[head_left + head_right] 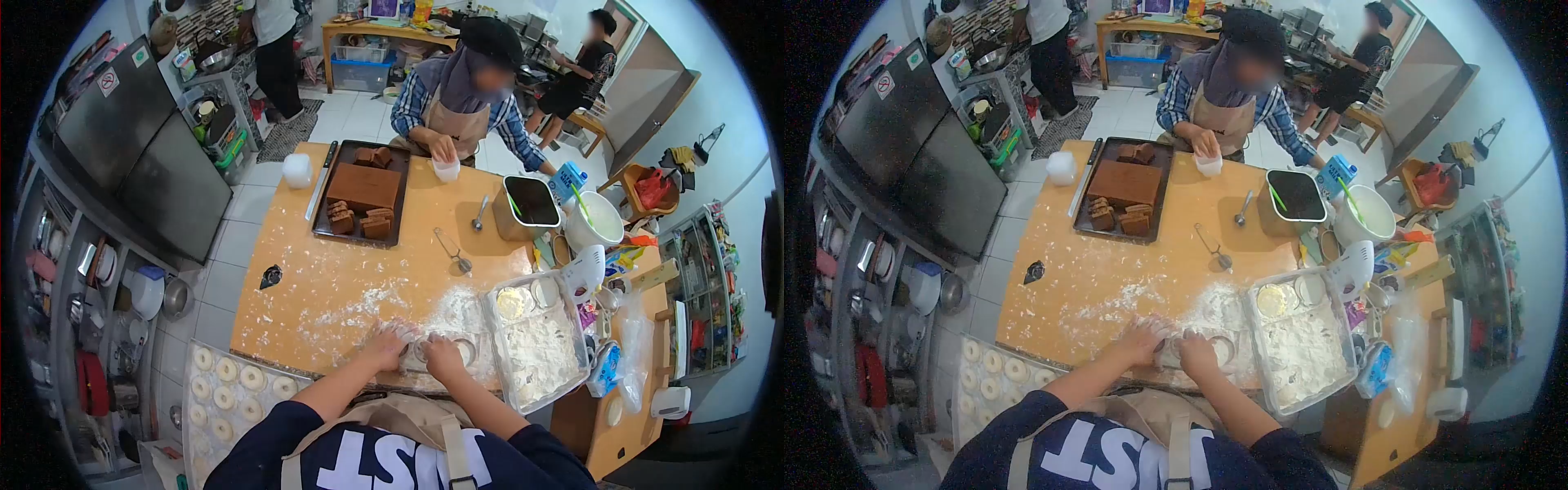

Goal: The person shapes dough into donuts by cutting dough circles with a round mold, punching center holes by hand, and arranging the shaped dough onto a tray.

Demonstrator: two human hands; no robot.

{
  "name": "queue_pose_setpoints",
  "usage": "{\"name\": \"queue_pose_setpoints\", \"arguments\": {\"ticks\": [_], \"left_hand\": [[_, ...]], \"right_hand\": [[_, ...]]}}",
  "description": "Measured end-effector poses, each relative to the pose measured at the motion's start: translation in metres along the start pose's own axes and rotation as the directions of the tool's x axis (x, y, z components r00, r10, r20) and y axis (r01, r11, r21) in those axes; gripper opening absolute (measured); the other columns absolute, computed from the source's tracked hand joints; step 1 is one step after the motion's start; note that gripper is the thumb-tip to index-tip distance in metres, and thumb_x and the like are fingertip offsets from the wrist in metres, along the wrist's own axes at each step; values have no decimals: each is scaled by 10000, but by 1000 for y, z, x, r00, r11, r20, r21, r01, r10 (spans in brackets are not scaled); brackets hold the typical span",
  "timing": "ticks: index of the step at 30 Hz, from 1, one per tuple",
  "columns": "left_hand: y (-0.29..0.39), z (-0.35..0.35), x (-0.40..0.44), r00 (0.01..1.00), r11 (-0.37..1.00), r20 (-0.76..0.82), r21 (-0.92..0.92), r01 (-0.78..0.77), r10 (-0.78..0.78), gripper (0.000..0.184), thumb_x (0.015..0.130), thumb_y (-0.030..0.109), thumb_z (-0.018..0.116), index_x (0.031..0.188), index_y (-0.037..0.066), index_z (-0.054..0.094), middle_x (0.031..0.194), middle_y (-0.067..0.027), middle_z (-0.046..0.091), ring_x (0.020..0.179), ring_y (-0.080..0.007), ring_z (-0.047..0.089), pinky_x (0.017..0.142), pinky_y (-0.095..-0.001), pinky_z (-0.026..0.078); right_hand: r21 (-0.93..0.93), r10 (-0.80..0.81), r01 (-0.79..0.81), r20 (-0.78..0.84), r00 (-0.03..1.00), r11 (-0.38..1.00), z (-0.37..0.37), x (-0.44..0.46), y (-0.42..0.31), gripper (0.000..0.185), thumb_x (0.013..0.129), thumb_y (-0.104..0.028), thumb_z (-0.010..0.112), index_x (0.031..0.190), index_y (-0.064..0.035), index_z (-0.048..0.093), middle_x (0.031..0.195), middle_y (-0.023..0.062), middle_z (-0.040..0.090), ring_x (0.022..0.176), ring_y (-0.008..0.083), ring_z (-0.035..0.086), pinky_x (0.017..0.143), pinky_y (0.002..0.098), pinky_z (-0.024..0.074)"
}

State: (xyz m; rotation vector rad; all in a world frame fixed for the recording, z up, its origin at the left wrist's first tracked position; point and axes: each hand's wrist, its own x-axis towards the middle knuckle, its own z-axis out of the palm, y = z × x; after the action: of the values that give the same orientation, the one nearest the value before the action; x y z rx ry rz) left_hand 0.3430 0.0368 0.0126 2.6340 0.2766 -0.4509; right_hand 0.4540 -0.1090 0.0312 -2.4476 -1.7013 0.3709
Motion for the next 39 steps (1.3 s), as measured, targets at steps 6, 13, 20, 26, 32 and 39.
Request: {"name": "queue_pose_setpoints", "arguments": {"ticks": [6,13,20,26,32,39], "left_hand": [[0,2,2,1000,1000,0,-6,14,-14,968,610,412,792,1416,196,299,1465,-28,312,1377,-284,220,1088,-596,166],[-2,10,4,1000,999,-5,39,1,-1,1059,558,483,807,1427,198,273,1474,-46,290,1375,-296,222,1085,-596,169],[-3,8,1,1000,999,-5,44,-22,22,1037,577,459,805,1427,197,272,1483,-47,274,1381,-297,209,1079,-605,176],[0,3,-2,1000,1000,-16,-13,-15,14,988,587,422,807,1408,187,310,1480,-52,279,1373,-308,228,1074,-607,188],[-7,17,3,998,999,-61,46,-30,32,994,599,441,798,1417,189,293,1486,-31,270,1378,-308,212,1083,-593,187],[2,3,-2,1000,1000,25,21,-2,1,1043,582,469,800,1431,190,261,1493,-28,253,1383,-304,196,1090,-591,172]], "right_hand": [[237,128,-113,-48,991,965,-21,4,13,195,734,-44,555,897,-87,653,925,149,591,838,350,598,707,430,489],[146,177,-183,58,983,972,-6,0,18,250,719,-44,569,925,-125,685,942,126,593,868,322,594,744,431,485],[67,38,-42,49,998,997,-10,-1,3,203,730,-38,539,891,-88,652,922,156,579,857,337,588,720,438,489],[73,27,-29,28,999,997,2,2,5,162,746,-50,542,877,-79,633,892,170,565,839,341,595,682,463,491],[3,38,-38,57,998,999,-5,2,-2,164,750,-53,545,882,-77,638,903,161,576,821,351,595,685,456,490],[238,109,-87,-80,991,967,-18,4,24,151,753,-75,553,859,-82,661,876,150,589,839,346,589,720,437,480]]}}
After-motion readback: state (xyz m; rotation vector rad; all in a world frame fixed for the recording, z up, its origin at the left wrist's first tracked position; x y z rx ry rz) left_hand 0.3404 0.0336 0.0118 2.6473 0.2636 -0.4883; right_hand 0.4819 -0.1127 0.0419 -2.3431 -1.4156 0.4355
